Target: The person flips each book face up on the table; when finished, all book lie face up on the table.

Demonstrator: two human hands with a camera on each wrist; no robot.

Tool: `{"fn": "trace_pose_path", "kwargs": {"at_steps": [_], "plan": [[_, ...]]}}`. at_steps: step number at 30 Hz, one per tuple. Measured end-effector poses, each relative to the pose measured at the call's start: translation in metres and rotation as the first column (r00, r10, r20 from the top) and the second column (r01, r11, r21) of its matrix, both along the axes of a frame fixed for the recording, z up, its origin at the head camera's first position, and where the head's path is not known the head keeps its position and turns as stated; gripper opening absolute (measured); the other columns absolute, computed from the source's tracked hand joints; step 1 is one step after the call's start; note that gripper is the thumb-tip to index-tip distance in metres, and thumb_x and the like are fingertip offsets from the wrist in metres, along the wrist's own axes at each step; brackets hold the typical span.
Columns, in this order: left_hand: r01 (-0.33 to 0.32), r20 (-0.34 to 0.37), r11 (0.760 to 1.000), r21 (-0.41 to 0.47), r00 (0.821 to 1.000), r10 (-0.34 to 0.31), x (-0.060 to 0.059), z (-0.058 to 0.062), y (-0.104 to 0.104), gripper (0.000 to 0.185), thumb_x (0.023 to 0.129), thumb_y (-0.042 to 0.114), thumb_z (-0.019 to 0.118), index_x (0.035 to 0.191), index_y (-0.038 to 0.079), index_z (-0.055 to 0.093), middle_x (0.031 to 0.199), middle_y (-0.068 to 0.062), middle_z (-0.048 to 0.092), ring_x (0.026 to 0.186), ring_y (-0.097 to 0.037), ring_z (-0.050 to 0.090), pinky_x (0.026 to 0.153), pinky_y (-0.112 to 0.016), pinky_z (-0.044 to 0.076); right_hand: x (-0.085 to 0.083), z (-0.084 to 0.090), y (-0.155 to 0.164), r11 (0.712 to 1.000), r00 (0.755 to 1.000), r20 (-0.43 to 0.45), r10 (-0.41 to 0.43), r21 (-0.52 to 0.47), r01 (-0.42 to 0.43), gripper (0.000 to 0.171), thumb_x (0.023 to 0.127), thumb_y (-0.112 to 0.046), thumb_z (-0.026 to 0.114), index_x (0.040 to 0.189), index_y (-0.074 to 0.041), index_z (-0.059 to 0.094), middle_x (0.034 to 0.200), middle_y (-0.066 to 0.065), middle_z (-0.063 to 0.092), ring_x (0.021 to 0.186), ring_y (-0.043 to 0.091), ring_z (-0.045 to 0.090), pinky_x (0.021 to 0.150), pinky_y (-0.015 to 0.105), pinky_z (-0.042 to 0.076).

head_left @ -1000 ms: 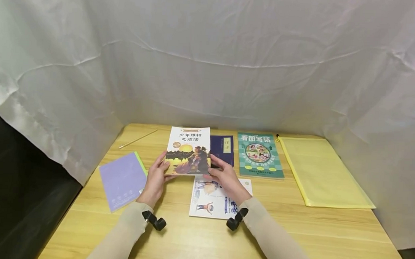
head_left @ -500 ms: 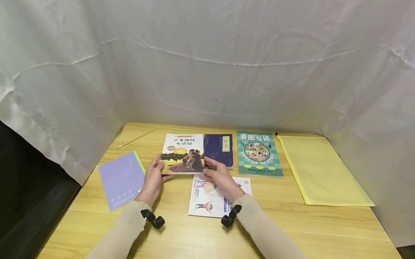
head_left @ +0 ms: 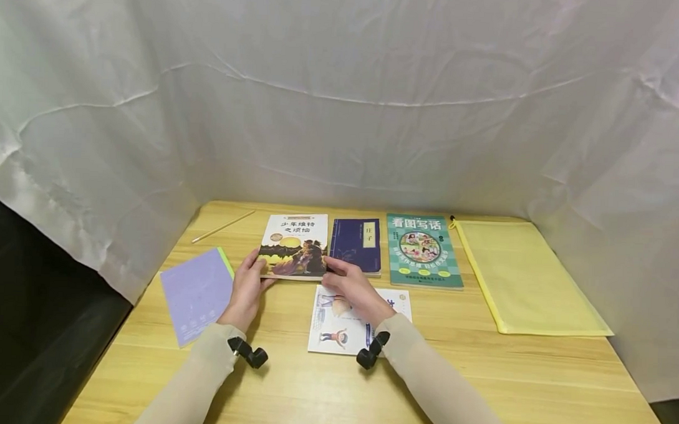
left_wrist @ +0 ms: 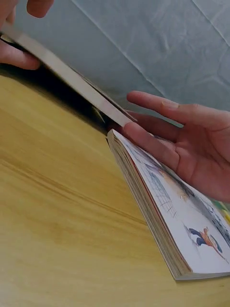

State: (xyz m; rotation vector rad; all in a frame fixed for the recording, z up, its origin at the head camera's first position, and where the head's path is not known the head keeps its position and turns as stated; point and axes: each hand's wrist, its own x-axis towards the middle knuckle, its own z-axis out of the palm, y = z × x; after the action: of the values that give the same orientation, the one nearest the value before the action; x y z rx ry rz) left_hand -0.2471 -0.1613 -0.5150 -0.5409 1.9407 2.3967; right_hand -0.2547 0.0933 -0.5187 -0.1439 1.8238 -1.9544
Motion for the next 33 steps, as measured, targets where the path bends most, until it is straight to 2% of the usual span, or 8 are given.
{"fn": "trace_pose_path", "kwargs": {"at_steps": [8, 12, 17, 24, 27, 29, 30, 33], "plan": [[-0.032, -0.036, 0.994, -0.106, 0.999, 0.028, 0.004, 0.002, -0.002, 0.069, 0.110, 0.011, 0.047, 0.174, 0.011, 0.022, 0.185, -0.009, 0.009, 0.172, -0.029, 0.005, 0.143, -0.047, 0.007, 0.000, 0.005, -0.011, 1.000, 0.999, 0.033, 0.011, -0.024, -0.010, 0.065, 0.108, -0.012, 0.061, 0.169, -0.014, 0.040, 0.179, 0.013, 0.031, 0.157, 0.038, 0.046, 0.133, 0.051, 0.040], [-0.045, -0.039, 0.988, -0.147, 0.998, 0.040, 0.005, 0.004, -0.003, 0.072, 0.107, 0.010, 0.049, 0.174, 0.014, 0.024, 0.184, -0.009, 0.013, 0.171, -0.029, 0.008, 0.143, -0.048, 0.011, -0.001, 0.005, -0.018, 0.992, 0.997, 0.074, 0.004, -0.130, 0.006, 0.065, 0.108, -0.005, 0.058, 0.169, -0.008, 0.037, 0.182, 0.016, 0.020, 0.163, 0.038, 0.034, 0.136, 0.047, 0.034], [-0.048, -0.023, 0.978, -0.204, 0.999, 0.045, 0.006, 0.009, -0.001, 0.072, 0.105, 0.010, 0.051, 0.173, 0.017, 0.028, 0.184, -0.010, 0.017, 0.170, -0.032, 0.013, 0.142, -0.054, 0.015, -0.002, 0.005, -0.022, 0.989, 0.997, 0.077, -0.010, -0.148, 0.021, 0.064, 0.108, -0.004, 0.057, 0.169, -0.007, 0.038, 0.181, 0.017, 0.021, 0.167, 0.037, 0.026, 0.138, 0.048, 0.027], [-0.057, -0.031, 0.961, -0.272, 0.998, 0.050, 0.007, 0.010, -0.002, 0.064, 0.105, 0.010, 0.052, 0.167, 0.016, 0.038, 0.183, -0.010, 0.019, 0.170, -0.035, 0.014, 0.141, -0.058, 0.015, -0.006, 0.010, -0.007, 0.997, 0.993, -0.107, -0.057, 0.041, 0.062, 0.051, 0.109, -0.014, 0.059, 0.160, -0.013, 0.054, 0.165, 0.014, 0.053, 0.150, 0.036, 0.053, 0.127, 0.050, 0.048], [-0.058, -0.030, 0.946, -0.319, 0.998, 0.052, 0.007, 0.009, -0.004, 0.059, 0.106, 0.010, 0.051, 0.165, 0.016, 0.043, 0.184, -0.008, 0.016, 0.169, -0.038, 0.015, 0.140, -0.060, 0.018, -0.012, 0.011, 0.007, 0.996, 0.985, -0.158, -0.070, 0.051, 0.079, 0.042, 0.113, -0.013, 0.056, 0.154, -0.009, 0.059, 0.157, 0.016, 0.060, 0.144, 0.036, 0.060, 0.121, 0.048, 0.055], [-0.058, -0.033, 0.929, -0.366, 0.998, 0.049, 0.006, 0.010, -0.004, 0.056, 0.106, 0.010, 0.052, 0.161, 0.015, 0.048, 0.184, -0.007, 0.016, 0.169, -0.039, 0.016, 0.139, -0.061, 0.021, -0.015, 0.010, 0.017, 0.995, 0.982, -0.174, -0.074, 0.055, 0.085, 0.038, 0.114, -0.012, 0.054, 0.152, -0.007, 0.060, 0.153, 0.017, 0.064, 0.140, 0.035, 0.063, 0.118, 0.045, 0.058], [-0.054, -0.038, 0.914, -0.403, 0.998, 0.042, 0.006, 0.010, -0.005, 0.054, 0.105, 0.009, 0.052, 0.159, 0.014, 0.050, 0.184, -0.008, 0.017, 0.168, -0.040, 0.020, 0.136, -0.060, 0.031, -0.016, 0.011, 0.023, 0.995, 0.980, -0.185, -0.075, 0.057, 0.087, 0.038, 0.114, -0.010, 0.054, 0.151, -0.005, 0.060, 0.150, 0.019, 0.065, 0.138, 0.035, 0.064, 0.117, 0.045, 0.059], [-0.029, -0.072, 0.869, -0.494, 0.997, -0.008, 0.002, 0.012, -0.004, 0.049, 0.103, 0.007, 0.053, 0.152, 0.010, 0.057, 0.180, -0.014, 0.025, 0.166, -0.041, 0.024, 0.135, -0.061, 0.031, -0.020, 0.012, 0.039, 0.990, 0.971, -0.226, -0.073, 0.099, 0.097, 0.038, 0.114, -0.009, 0.054, 0.151, 0.000, 0.059, 0.143, 0.023, 0.069, 0.131, 0.037, 0.068, 0.114, 0.045, 0.061]]}}
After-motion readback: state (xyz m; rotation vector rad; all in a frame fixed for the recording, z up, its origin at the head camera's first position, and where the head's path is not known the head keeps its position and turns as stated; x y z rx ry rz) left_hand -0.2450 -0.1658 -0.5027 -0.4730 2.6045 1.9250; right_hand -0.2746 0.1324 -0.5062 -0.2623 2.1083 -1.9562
